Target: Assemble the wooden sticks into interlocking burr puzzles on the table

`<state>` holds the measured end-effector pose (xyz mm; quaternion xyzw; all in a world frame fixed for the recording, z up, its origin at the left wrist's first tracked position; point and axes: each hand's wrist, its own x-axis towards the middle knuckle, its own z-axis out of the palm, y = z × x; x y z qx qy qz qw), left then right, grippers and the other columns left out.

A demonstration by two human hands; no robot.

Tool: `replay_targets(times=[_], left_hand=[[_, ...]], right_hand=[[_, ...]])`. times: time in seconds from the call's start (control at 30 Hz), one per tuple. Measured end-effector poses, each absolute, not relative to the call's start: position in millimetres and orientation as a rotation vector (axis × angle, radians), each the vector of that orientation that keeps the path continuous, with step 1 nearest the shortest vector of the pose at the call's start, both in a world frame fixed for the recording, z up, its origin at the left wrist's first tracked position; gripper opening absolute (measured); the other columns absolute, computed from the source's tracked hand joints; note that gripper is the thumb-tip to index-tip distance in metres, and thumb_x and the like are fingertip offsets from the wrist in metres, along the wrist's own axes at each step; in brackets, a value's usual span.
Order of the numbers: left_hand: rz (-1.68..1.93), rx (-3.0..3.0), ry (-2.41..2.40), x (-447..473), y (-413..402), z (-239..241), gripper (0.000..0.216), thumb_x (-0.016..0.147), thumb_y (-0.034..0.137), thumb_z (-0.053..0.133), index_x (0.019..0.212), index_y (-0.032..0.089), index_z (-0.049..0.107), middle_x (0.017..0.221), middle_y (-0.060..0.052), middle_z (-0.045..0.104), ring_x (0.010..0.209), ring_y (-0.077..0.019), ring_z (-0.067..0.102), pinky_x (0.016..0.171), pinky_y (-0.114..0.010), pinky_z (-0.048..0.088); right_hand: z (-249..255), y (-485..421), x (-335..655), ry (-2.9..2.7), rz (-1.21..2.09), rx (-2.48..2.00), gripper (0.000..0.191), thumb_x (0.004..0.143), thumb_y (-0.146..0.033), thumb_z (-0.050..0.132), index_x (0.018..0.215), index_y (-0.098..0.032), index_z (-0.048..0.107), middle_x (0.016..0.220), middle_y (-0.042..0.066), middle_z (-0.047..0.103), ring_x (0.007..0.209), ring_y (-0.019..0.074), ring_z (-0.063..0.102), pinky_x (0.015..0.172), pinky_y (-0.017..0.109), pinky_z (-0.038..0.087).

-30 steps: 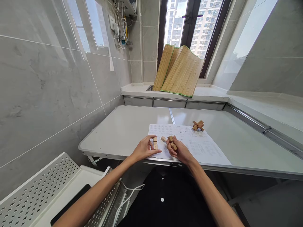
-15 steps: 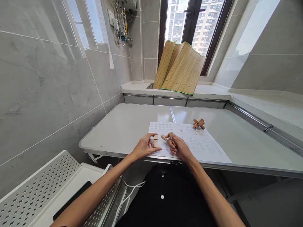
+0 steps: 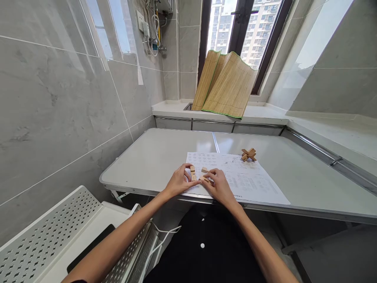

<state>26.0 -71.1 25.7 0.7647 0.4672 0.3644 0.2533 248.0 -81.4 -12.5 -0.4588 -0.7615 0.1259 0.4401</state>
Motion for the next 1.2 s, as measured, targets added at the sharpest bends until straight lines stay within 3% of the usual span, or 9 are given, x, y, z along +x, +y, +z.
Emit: replay_targets(times=[0.3,0.47,0.6,0.77,0.97,1.2], left_hand=[[0.956,2.086,1.272,26.8,-72.1,28.4,0.077,0.07,0.06,0.084,0.128,0.02,0.053,0.079,0.003,0.065,0.071,-0.0192,0.068,0.073,-0.033,0.056],[0.958,2.078,1.219,25.6,-72.8,28.6,0.076,0.068,0.055,0.088,0.127,0.02,0.054,0.078,0.004,0.064,0.068,-0.018,0.066,0.071,-0.033,0.056],[0.94,2.081,1.156,25.2,-73.6,28.9,0.076,0.067,0.054,0.089,0.126,0.02,0.056,0.076,0.004,0.062,0.067,-0.0181,0.065,0.07,-0.032,0.056],[0.931,2.079,1.183,27.2,-75.4,31.9,0.076,0.067,0.054,0.089,0.126,0.02,0.057,0.082,0.002,0.065,0.07,-0.0183,0.065,0.071,-0.032,0.055],[0.908,2.086,1.194,27.6,-76.8,34.3,0.078,0.068,0.058,0.087,0.128,0.019,0.056,0.081,0.002,0.065,0.072,-0.0189,0.066,0.073,-0.033,0.054],[0.922,2.174,1.136,28.1,-78.9,36.1,0.069,0.069,0.059,0.085,0.122,0.022,0.06,0.104,-0.003,0.069,0.074,-0.0162,0.062,0.073,-0.031,0.051]], right_hand=[[-28.5,-65.3,254.4,-1.656,0.262,-1.366,0.04,0.096,-0.036,0.052,0.129,-0.019,0.066,0.124,0.016,0.057,0.12,0.0342,0.051,0.103,0.051,0.044],[-36.6,-55.0,256.3,-1.659,0.286,-1.472,0.038,0.095,-0.035,0.05,0.121,-0.018,0.071,0.117,0.017,0.063,0.114,0.0356,0.056,0.099,0.05,0.045],[-29.4,-54.0,259.4,-1.611,0.323,-1.465,0.032,0.094,-0.042,0.054,0.106,-0.02,0.075,0.103,0.014,0.064,0.096,0.0309,0.062,0.088,0.045,0.049],[-10.5,-64.5,263.6,-1.536,0.629,-1.282,0.04,0.096,-0.055,0.055,0.113,-0.022,0.07,0.105,0.01,0.071,0.083,0.0244,0.066,0.078,0.038,0.05],[7.2,-80.9,259.6,-1.646,0.769,-1.108,0.037,0.091,-0.056,0.065,0.108,-0.025,0.073,0.109,0.006,0.074,0.091,0.0235,0.062,0.083,0.037,0.048],[11.0,-86.9,256.7,-1.728,0.801,-1.045,0.033,0.086,-0.054,0.071,0.103,-0.026,0.075,0.102,0.005,0.073,0.082,0.022,0.058,0.082,0.038,0.049]])
